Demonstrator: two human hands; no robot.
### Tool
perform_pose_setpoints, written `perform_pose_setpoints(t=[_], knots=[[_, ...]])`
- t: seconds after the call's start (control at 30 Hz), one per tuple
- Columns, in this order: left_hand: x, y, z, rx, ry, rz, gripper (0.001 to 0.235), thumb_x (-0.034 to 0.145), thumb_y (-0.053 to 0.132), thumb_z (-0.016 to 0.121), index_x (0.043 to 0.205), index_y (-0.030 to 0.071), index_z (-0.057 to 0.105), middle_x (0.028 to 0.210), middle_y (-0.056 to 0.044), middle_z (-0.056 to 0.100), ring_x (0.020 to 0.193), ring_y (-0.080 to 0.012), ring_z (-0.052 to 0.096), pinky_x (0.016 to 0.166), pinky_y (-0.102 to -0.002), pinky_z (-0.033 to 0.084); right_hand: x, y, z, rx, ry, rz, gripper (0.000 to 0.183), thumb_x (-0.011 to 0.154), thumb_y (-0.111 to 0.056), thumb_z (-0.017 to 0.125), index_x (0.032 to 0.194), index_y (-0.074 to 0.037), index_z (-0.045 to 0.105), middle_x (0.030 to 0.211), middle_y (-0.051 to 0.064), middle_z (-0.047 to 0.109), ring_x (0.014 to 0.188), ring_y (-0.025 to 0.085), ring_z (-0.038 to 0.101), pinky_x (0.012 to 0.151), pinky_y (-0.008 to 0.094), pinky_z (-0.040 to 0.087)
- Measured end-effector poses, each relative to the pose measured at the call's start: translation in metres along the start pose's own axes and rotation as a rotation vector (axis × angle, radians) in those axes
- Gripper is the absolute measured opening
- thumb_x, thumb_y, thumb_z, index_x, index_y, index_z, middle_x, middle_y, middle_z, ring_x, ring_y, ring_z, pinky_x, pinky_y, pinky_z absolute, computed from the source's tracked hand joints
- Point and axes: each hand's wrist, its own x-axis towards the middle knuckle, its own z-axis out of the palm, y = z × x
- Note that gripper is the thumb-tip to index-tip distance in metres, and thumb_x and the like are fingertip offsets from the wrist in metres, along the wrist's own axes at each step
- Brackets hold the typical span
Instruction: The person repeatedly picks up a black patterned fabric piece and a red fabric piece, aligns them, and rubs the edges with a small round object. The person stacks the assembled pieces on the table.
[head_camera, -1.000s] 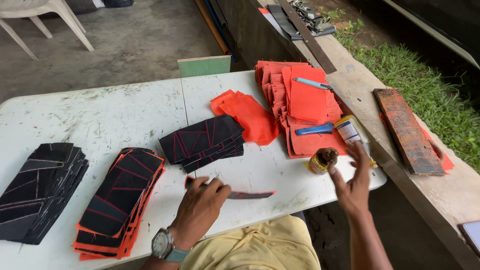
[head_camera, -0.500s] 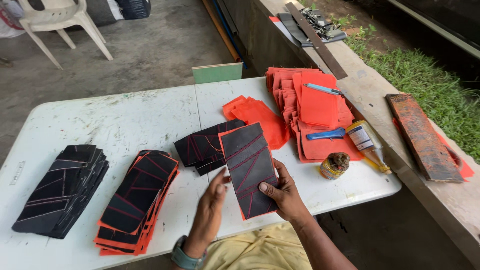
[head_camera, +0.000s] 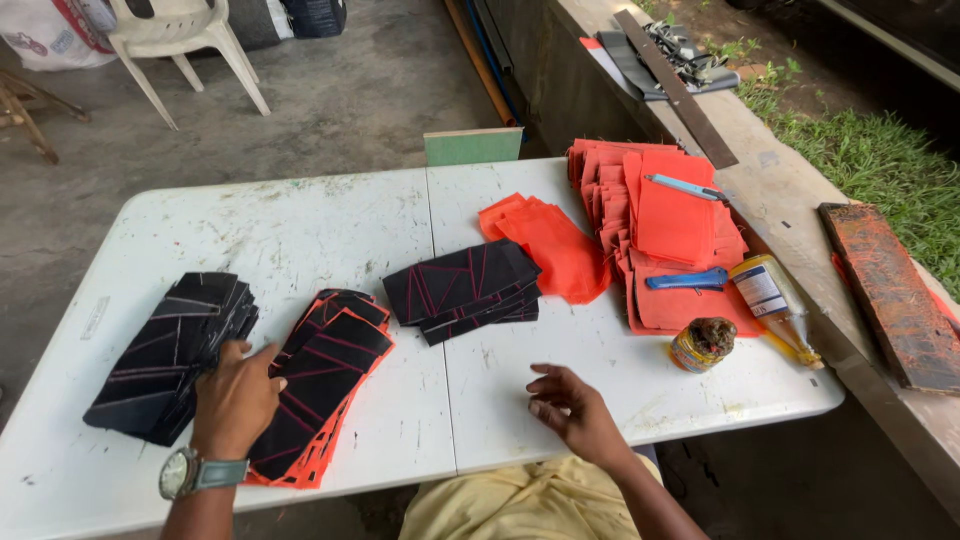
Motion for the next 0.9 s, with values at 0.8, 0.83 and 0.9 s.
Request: perform_pose_setpoints(t=[0.8, 0.83, 0.9], knots=[[0.105, 0.129, 0.036, -1.113, -0.098, 0.323, 0.021, 0.092, 0.014, 0.071, 0.108, -0.001, 0.071, 0.099, -0.009, 0.080, 0.092, -0.0161, 0.072, 0.085, -0.030, 0.055, 0.099, -0.017, 0.042, -0.975, -0.113, -0.017, 0.090, 0.091, -0.061, 0.058, 0.161, -0.017, 0.022, 0.169, 0.005, 0.021, 0.157, 0.033, 0.009, 0.119, 0.064, 0.015], [0.102, 0.128, 0.032, -1.144, -0.123, 0.308, 0.022, 0.092, 0.013, 0.071, 0.108, -0.002, 0.071, 0.098, -0.009, 0.079, 0.091, -0.0151, 0.071, 0.085, -0.030, 0.055, 0.098, -0.015, 0.042, -0.967, -0.122, -0.005, 0.089, 0.092, -0.062, 0.058, 0.161, -0.016, 0.023, 0.169, 0.007, 0.022, 0.157, 0.033, 0.009, 0.120, 0.064, 0.014], [0.093, 0.129, 0.020, -1.207, -0.172, 0.273, 0.022, 0.092, 0.013, 0.072, 0.108, -0.003, 0.072, 0.097, -0.009, 0.079, 0.090, -0.0132, 0.069, 0.084, -0.030, 0.056, 0.096, -0.011, 0.043, -0.915, -0.089, -0.043, 0.088, 0.090, -0.057, 0.064, 0.157, -0.013, 0.029, 0.165, 0.011, 0.026, 0.156, 0.034, 0.012, 0.119, 0.062, 0.015]])
